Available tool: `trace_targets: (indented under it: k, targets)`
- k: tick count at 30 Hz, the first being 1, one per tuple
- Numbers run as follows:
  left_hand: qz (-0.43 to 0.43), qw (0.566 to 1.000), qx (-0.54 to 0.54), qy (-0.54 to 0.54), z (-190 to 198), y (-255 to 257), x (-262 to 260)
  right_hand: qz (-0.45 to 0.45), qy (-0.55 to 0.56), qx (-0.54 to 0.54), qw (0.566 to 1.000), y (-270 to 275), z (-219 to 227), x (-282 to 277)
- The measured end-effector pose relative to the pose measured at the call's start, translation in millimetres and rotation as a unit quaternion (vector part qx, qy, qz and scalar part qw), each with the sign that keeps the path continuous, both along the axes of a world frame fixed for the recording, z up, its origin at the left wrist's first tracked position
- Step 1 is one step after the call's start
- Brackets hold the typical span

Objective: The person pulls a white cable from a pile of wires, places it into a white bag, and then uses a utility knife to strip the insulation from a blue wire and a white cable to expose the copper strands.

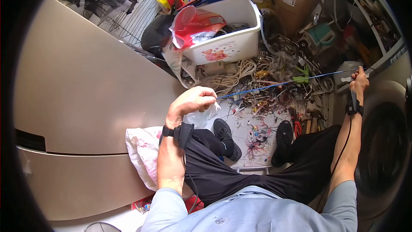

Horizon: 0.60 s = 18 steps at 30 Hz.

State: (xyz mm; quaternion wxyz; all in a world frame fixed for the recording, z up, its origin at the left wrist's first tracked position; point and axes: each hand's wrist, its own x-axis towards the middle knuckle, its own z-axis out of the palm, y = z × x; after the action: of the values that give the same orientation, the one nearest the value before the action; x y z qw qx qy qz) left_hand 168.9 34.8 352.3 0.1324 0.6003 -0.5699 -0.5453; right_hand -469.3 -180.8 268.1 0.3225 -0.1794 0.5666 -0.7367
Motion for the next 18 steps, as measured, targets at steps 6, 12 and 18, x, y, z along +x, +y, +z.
trace_targets:
  k: [6, 12, 18]
  targets:
    - [0.201, 0.918, 0.03, 0.34, -7.3, -19.5, -28.7, 0.276, 0.048, 0.003, 0.96, 38.4, 45.7, 84.7]
    - [0.214, 0.778, 0.124, 0.578, -24.6, -44.5, -108.2, 0.574, 0.087, 0.037, 0.813, 91.2, 74.8, 227.1]
    - [0.152, 0.819, 0.123, 0.54, -1.1, -45.6, -147.7, 0.653, 0.029, 0.028, 0.756, 121.0, 88.7, 275.4]
